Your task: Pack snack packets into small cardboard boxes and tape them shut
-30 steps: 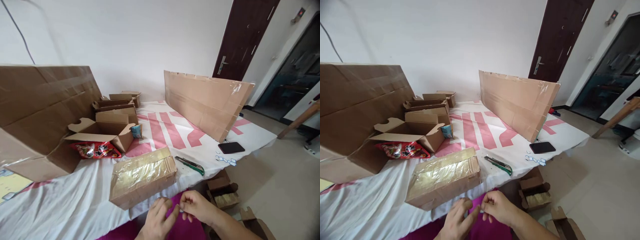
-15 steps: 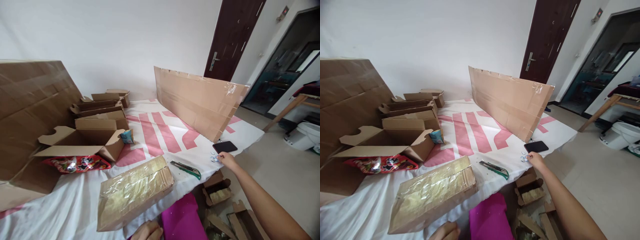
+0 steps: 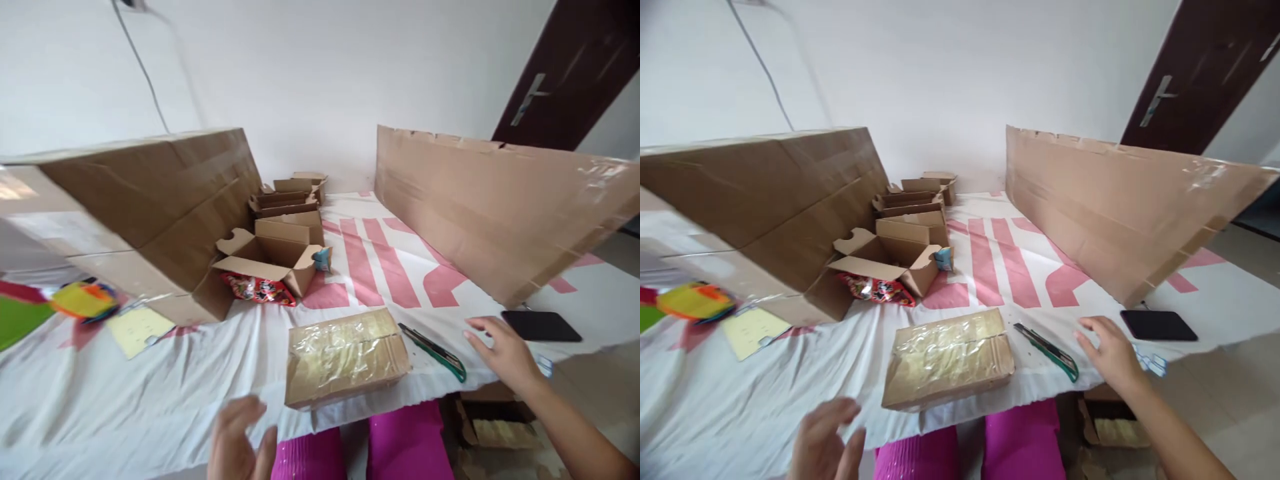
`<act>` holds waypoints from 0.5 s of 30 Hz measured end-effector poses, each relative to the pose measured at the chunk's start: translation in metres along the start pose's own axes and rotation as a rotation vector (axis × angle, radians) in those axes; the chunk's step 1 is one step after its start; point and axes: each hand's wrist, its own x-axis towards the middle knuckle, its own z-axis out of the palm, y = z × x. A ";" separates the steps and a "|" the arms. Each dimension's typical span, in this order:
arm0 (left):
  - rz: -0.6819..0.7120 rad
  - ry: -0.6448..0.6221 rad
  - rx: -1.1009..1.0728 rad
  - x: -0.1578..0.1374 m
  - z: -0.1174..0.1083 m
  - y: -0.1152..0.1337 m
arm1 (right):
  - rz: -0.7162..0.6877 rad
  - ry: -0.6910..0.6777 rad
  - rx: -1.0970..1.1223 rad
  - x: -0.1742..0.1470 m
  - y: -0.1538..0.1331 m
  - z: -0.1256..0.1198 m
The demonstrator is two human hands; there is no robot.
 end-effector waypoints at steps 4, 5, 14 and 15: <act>-0.210 -0.197 0.021 0.029 0.010 0.000 | -0.113 -0.235 0.173 -0.004 -0.063 0.024; -0.206 -0.219 0.019 0.030 0.015 0.004 | -0.125 -0.290 0.122 -0.004 -0.067 0.034; -0.335 -0.264 -0.074 0.027 0.030 0.017 | -0.107 -0.285 -0.012 0.020 -0.017 0.078; -0.359 -0.277 -0.099 0.028 0.030 0.016 | -0.098 -0.199 -0.011 0.027 -0.023 0.064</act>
